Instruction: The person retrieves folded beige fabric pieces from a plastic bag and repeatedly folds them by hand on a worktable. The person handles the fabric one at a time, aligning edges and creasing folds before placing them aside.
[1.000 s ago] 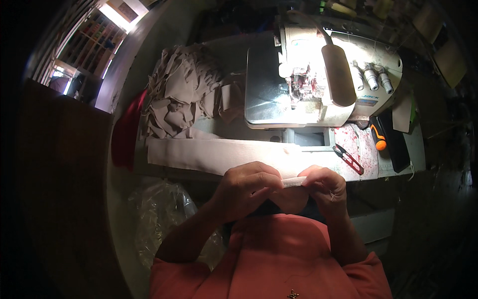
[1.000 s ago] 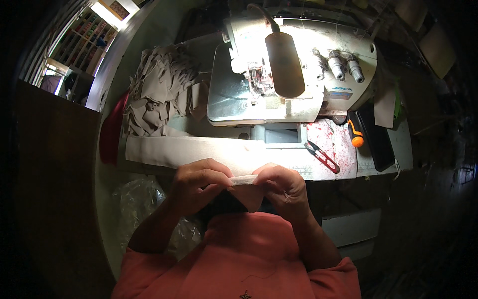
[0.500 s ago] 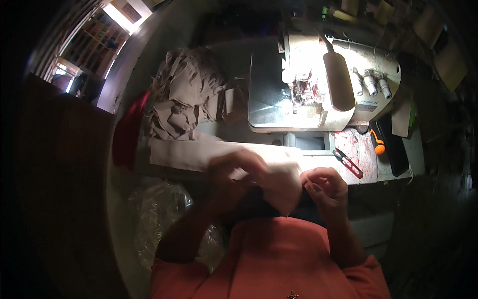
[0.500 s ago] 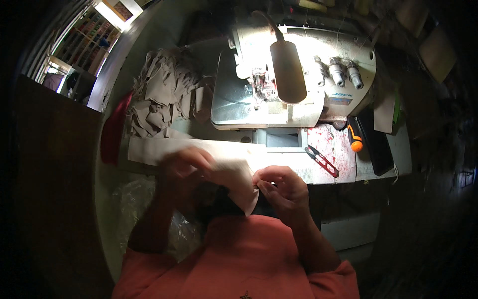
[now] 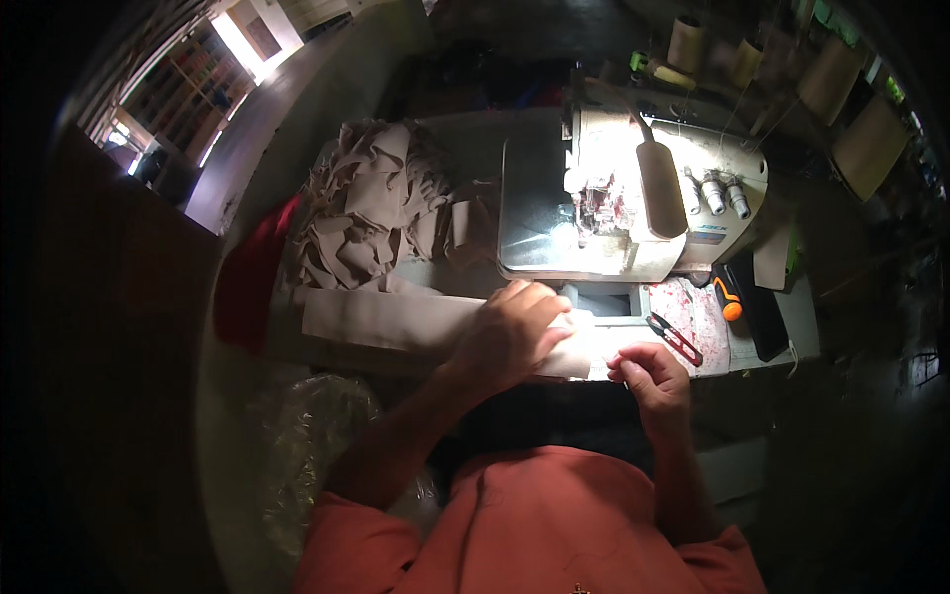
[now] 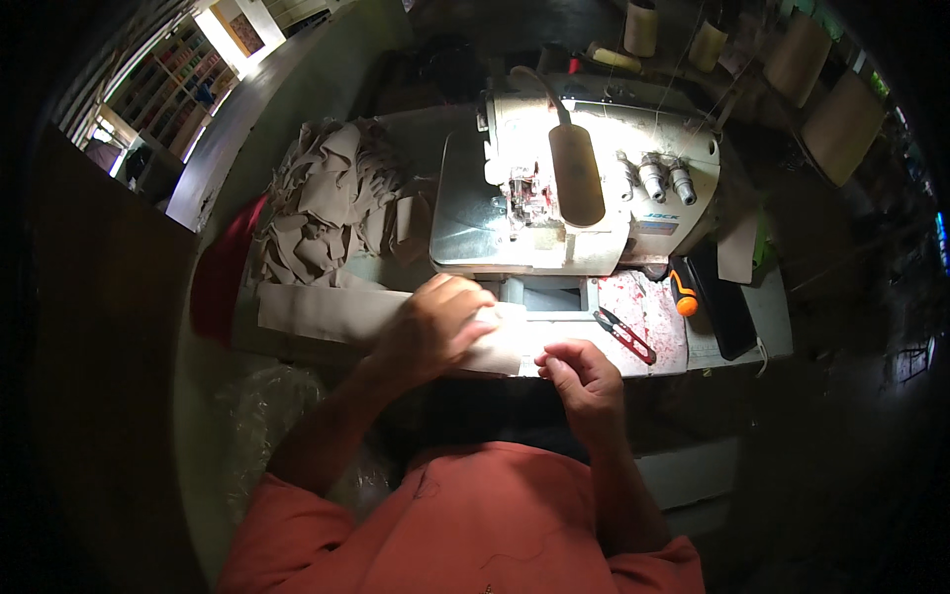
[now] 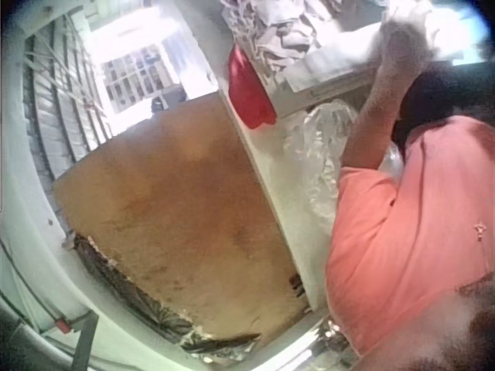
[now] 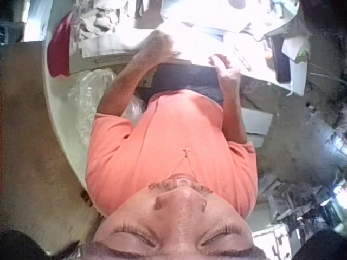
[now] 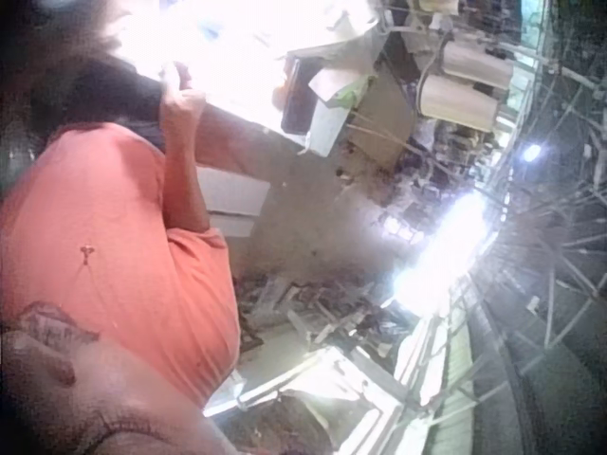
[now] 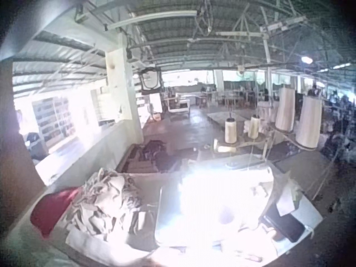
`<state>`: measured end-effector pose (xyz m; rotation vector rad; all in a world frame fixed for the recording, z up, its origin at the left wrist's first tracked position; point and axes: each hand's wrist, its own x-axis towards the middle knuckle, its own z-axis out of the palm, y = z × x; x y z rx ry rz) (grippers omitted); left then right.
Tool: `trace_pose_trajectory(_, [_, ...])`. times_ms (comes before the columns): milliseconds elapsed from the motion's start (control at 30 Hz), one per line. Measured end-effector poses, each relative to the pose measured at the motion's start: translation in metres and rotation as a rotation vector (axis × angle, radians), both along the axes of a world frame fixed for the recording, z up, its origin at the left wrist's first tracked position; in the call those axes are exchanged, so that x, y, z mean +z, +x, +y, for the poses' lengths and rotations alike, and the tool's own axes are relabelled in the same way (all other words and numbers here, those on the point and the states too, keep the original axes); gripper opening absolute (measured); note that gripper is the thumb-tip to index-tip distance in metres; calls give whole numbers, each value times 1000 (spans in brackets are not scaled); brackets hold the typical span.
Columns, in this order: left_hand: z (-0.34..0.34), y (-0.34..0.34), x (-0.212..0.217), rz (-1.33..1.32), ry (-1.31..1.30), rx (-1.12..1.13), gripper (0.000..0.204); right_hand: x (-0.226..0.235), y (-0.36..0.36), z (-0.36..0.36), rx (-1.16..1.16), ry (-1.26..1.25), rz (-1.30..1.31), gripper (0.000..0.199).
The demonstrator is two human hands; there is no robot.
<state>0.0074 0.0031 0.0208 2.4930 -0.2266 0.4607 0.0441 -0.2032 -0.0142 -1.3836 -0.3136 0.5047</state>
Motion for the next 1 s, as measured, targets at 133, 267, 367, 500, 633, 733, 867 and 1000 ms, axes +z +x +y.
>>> trace_pose_trajectory(133, [-6, 12, -21, 119, 21, 22, 24, 3, -3, -5, -8, -58, -59, 12])
trace_pose_trajectory(267, [-5, 13, -25, 85, -149, -2, 20, -2, -5, -7, -23, -53, -32, 12])
trace_pose_trajectory(367, [2, 12, -37, -77, -211, -103, 12, -1, -8, 0, -22, -80, -50, 12])
trace_pose_trajectory(500, [1, 10, -34, -141, -250, -111, 6, 9, 2, 16, -23, -163, -104, 12])
trace_pose_trajectory(633, [3, 7, -33, -177, -288, -119, 5, 21, 20, 37, 138, -159, 10, 13])
trace_pose_trajectory(733, [2, 6, -33, -227, -322, -130, 6, 14, 23, 41, 157, -79, 88, 12])
trace_pose_trajectory(867, [2, 7, -35, -235, -358, -123, 7, -5, 29, 33, 60, -77, 53, 14])
trace_pose_trajectory(1000, [2, 5, -36, -197, -382, -105, 5, 8, 25, 36, 14, -110, -103, 12])
